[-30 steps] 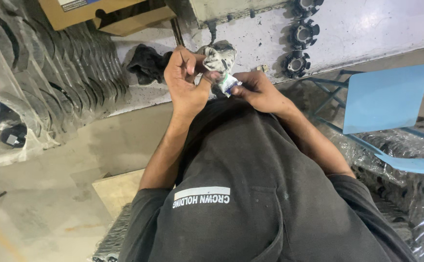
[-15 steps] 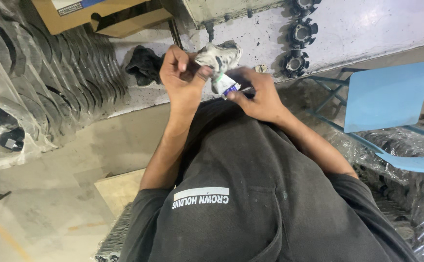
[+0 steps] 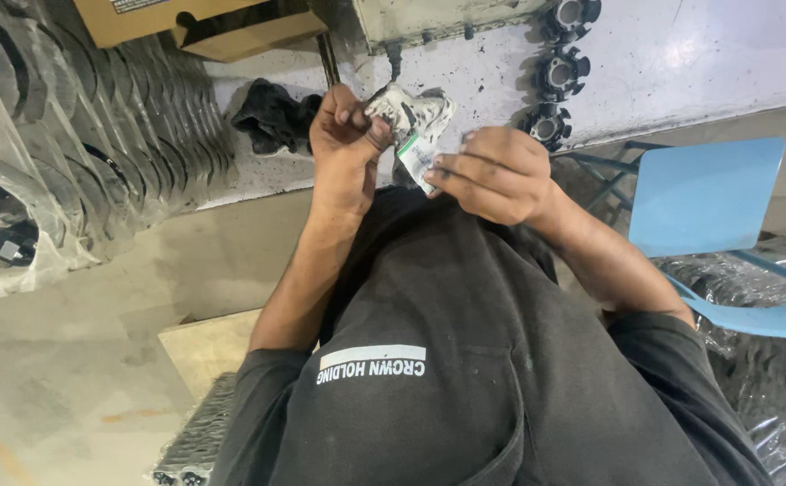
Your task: The person picks black plastic components one at a time from molded trays on a workbench and squeezes adhesive from a small tube onto each part, rotating the part to reach different spots. They occasionally wipe the tube or their hands with a rag and place treated parts back into the trays.
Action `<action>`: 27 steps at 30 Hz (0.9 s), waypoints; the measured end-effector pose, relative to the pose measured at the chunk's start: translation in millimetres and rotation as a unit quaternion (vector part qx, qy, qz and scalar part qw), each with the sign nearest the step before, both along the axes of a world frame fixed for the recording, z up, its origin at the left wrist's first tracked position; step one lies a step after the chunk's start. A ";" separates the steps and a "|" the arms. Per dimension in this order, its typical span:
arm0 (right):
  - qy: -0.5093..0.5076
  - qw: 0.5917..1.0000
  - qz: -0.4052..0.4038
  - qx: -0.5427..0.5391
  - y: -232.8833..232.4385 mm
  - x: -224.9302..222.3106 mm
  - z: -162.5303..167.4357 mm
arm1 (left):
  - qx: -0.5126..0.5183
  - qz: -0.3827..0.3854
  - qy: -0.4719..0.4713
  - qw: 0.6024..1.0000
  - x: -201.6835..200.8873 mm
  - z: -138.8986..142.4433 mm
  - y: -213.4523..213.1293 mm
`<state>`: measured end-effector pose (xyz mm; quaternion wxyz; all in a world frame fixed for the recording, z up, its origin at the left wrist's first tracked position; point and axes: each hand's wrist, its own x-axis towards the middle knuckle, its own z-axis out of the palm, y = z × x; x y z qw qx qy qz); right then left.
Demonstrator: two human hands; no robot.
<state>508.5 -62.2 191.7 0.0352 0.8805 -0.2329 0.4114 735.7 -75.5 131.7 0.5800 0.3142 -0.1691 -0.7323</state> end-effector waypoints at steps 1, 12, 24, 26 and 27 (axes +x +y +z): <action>0.000 1.000 0.007 0.029 -2.5 0.8 3.0 | -0.033 0.002 -0.028 0.999 1.1 2.9 -0.6; -0.203 0.858 -0.089 0.463 0.5 25.7 -5.1 | -0.161 0.072 -0.165 0.970 6.9 14.7 -4.0; -0.512 0.457 0.009 0.727 13.1 47.8 -60.7 | -0.193 0.091 -0.242 0.947 14.1 0.8 -6.7; -0.525 0.484 0.008 0.701 11.3 55.2 -61.1 | -0.190 0.087 -0.274 0.939 19.7 -0.5 -9.0; -0.513 0.489 -0.002 0.705 10.7 58.2 -60.9 | -0.186 0.084 -0.290 0.935 22.0 -1.6 -9.6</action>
